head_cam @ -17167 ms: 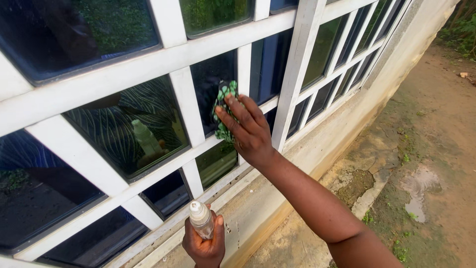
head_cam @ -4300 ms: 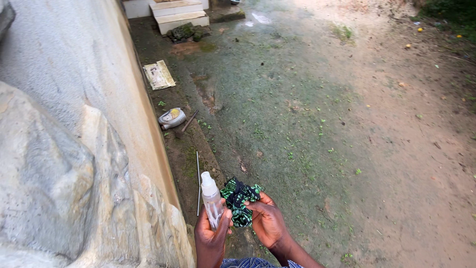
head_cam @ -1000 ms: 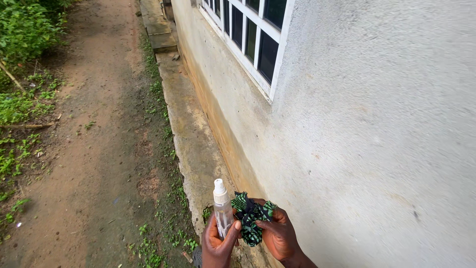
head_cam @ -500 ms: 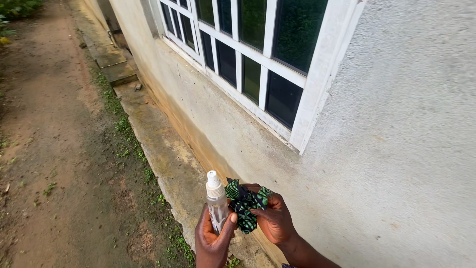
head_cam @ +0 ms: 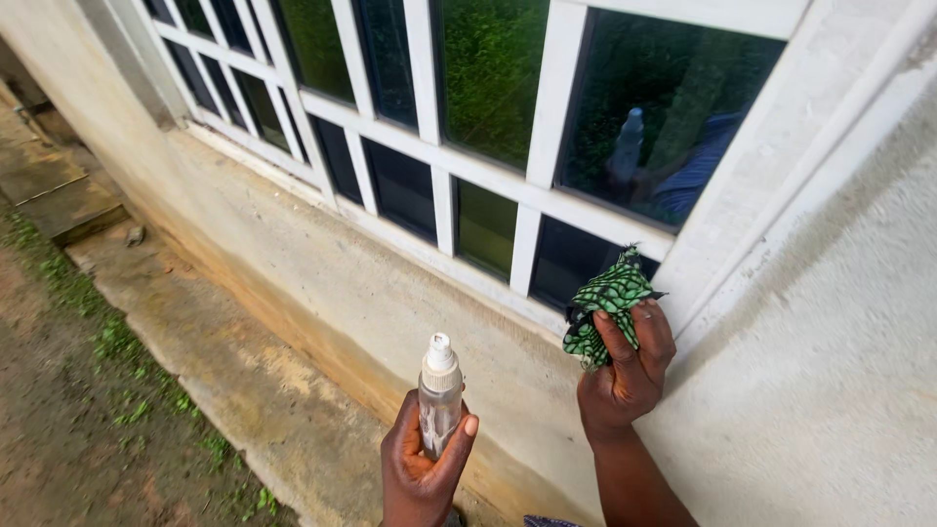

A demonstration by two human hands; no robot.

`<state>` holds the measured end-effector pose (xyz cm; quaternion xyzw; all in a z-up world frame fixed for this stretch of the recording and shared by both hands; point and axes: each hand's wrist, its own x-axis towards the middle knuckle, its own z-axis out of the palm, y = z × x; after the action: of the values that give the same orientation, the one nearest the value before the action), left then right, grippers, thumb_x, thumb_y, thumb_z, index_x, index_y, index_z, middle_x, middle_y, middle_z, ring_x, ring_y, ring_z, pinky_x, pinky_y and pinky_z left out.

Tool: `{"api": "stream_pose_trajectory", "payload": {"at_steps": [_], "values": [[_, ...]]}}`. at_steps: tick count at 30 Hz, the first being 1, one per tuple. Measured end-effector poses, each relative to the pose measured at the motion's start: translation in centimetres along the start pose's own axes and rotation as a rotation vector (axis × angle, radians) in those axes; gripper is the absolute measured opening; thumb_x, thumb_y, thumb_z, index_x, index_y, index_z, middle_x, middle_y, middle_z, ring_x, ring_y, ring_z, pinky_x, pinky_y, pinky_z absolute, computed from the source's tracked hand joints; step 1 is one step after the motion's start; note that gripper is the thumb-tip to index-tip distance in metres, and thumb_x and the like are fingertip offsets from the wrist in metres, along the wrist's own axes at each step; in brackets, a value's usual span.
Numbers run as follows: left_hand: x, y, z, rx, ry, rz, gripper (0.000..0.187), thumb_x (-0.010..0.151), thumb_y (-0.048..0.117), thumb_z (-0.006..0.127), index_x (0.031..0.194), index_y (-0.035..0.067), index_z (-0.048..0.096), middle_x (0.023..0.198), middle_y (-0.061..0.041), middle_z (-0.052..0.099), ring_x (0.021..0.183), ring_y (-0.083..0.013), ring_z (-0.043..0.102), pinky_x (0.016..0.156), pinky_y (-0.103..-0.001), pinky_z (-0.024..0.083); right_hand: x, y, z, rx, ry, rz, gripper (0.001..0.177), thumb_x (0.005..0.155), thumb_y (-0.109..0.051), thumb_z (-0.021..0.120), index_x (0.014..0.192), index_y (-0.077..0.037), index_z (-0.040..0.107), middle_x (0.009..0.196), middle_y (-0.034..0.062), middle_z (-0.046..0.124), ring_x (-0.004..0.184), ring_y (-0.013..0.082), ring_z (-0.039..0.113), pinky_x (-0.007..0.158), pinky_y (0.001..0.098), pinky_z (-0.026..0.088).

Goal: The person cleans a multi-paned window by spraying a liquid from a bottle and wiping the glass with a cloth.

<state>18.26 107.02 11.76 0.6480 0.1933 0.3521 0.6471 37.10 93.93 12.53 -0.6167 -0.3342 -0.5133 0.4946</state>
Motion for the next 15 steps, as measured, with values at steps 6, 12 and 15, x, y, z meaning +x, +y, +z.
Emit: {"api": "stream_pose_trajectory", "payload": {"at_steps": [6, 12, 15], "values": [[11.5, -2.9, -3.3, 0.107, -0.113, 0.009, 0.021, 0.083, 0.013, 0.078, 0.099, 0.002, 0.069, 0.073, -0.007, 0.072, 0.068, -0.0109, 0.068, 0.064, -0.028, 0.054, 1.6, 1.1, 7.0, -0.34, 0.131, -0.012, 0.057, 0.081, 0.022, 0.05, 0.12, -0.01, 0.077, 0.145, 0.0091, 0.052, 0.145, 0.031, 0.045, 0.128, 0.048, 0.037], [18.4, -3.8, -2.3, 0.002, -0.123, 0.019, 0.035, 0.086, 0.01, 0.072, 0.119, 0.002, 0.066, 0.076, -0.005, 0.071, 0.067, -0.0098, 0.066, 0.063, -0.028, 0.054, -0.4, 0.7, 11.5, -0.478, -0.019, -0.055, 0.042, 0.086, -0.004, 0.075, 0.129, -0.006, 0.072, 0.153, 0.016, 0.036, 0.146, 0.0362, 0.032, 0.124, 0.0542, 0.029], [21.1, -4.0, -1.0, -0.099, -0.248, 0.024, 0.037, 0.088, 0.009, 0.071, 0.124, 0.001, 0.064, 0.077, -0.005, 0.069, 0.066, -0.0094, 0.062, 0.06, -0.028, 0.052, -2.0, 2.3, 10.8, -0.524, -0.15, -0.122, 0.041, 0.084, -0.006, 0.08, 0.125, -0.01, 0.076, 0.15, 0.0146, 0.041, 0.141, 0.0318, 0.038, 0.121, 0.0471, 0.034]]}}
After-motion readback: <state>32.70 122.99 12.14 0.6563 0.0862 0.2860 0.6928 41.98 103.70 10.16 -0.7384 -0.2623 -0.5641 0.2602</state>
